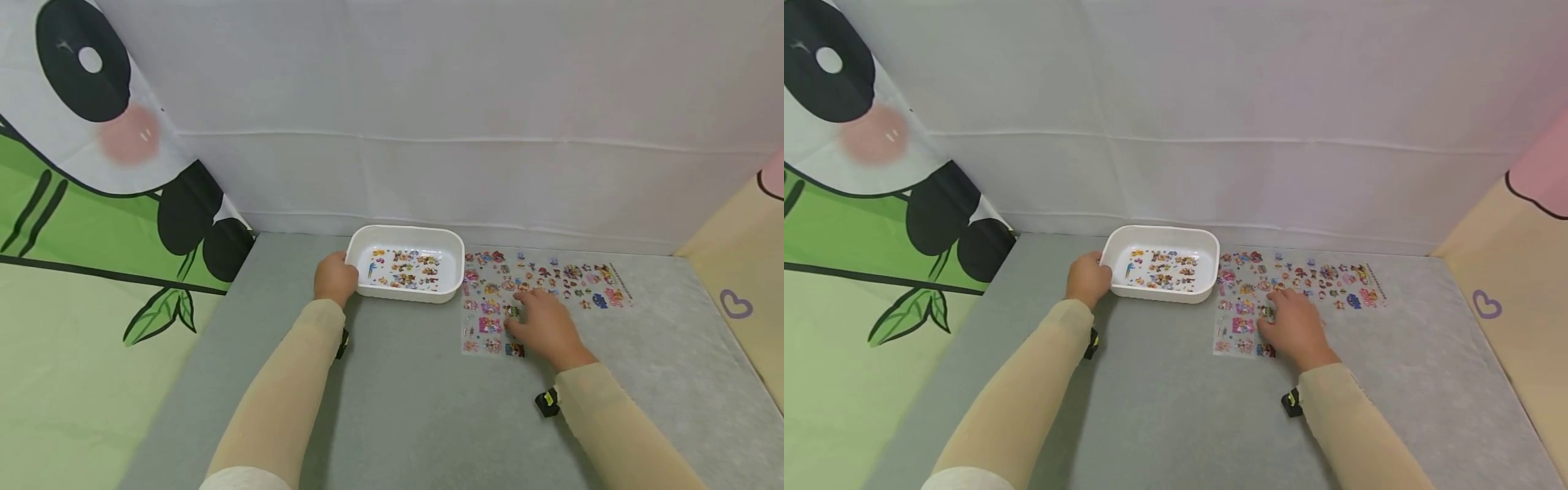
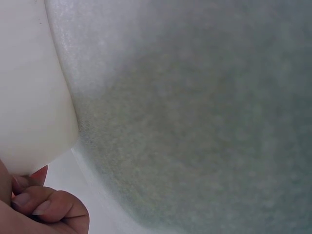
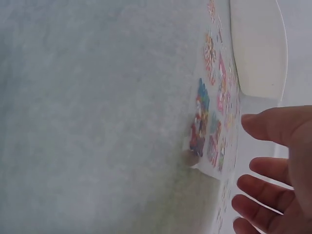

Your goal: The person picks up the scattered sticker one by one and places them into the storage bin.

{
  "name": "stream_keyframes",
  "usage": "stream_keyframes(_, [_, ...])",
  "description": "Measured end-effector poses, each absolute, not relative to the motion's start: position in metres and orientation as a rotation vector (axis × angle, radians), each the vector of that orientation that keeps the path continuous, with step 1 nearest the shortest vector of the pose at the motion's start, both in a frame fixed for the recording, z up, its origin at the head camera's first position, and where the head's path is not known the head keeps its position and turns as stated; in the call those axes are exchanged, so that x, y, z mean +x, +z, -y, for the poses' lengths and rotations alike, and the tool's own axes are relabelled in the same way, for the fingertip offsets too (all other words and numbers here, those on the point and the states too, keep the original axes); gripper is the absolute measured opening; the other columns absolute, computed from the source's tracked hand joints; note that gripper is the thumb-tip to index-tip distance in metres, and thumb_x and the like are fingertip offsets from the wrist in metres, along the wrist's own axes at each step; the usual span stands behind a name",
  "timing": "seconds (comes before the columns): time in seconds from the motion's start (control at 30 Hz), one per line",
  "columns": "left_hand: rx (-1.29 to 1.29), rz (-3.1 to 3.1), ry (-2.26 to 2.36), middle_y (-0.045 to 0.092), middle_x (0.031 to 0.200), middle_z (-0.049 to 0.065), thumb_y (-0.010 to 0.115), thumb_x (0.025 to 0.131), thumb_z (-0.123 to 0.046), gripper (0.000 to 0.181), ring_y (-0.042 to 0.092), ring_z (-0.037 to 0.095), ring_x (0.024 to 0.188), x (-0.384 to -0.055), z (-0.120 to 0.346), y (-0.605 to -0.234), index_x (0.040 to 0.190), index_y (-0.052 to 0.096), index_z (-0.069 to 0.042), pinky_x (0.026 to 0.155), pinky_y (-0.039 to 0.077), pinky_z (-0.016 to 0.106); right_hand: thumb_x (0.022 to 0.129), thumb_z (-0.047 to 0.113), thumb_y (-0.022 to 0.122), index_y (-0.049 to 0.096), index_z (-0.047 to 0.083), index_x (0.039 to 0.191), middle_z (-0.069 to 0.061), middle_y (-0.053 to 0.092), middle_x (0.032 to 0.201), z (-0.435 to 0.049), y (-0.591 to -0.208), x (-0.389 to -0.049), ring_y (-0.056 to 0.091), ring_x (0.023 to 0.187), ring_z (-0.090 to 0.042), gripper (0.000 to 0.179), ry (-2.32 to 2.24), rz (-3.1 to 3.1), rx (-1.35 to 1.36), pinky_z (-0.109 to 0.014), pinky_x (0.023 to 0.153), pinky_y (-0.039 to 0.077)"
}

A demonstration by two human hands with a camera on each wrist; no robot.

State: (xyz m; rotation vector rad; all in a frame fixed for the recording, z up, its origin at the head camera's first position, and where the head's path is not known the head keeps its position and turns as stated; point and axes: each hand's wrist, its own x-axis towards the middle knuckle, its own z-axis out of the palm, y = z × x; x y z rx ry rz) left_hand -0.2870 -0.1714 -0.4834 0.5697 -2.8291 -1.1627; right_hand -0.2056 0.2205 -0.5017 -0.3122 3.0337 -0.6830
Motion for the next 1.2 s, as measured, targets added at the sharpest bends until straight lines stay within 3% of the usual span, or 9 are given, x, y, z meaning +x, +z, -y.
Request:
stream_keyframes(0.7, [0.537, 2.835, -1.133, 0.069, 0.126, 0.016, 0.051, 0.098, -0.008, 0.045, 0.063, 0.03, 0.105, -0.288, 0.171, -0.483, 0.14, 0.061, -0.001, 0.093, 0.053, 0.047, 0.093, 0.03, 0.073, 0.057, -0.011, 0.135, -0.031, 0.055, 0.13, -0.219, -0.513, -0.216, 0.051, 0.121, -0.05, 0.06, -0.585, -2.99, -0.271, -0.063, 0.104, 0.039])
stream_keyframes(1.2, [0.521, 2.839, -1.105, 0.069, 0.123, 0.018, 0.049, 0.097, -0.007, 0.044, 0.064, 0.031, 0.105, -0.288, 0.171, -0.485, 0.139, 0.062, 0.0, 0.092, 0.053, 0.048, 0.092, 0.025, 0.078, 0.065, -0.011, 0.121, -0.027, 0.062, 0.119, -0.22, -0.508, -0.226, 0.056, 0.113, -0.046, 0.048, -0.596, -2.953, -0.311, -0.06, 0.101, 0.043])
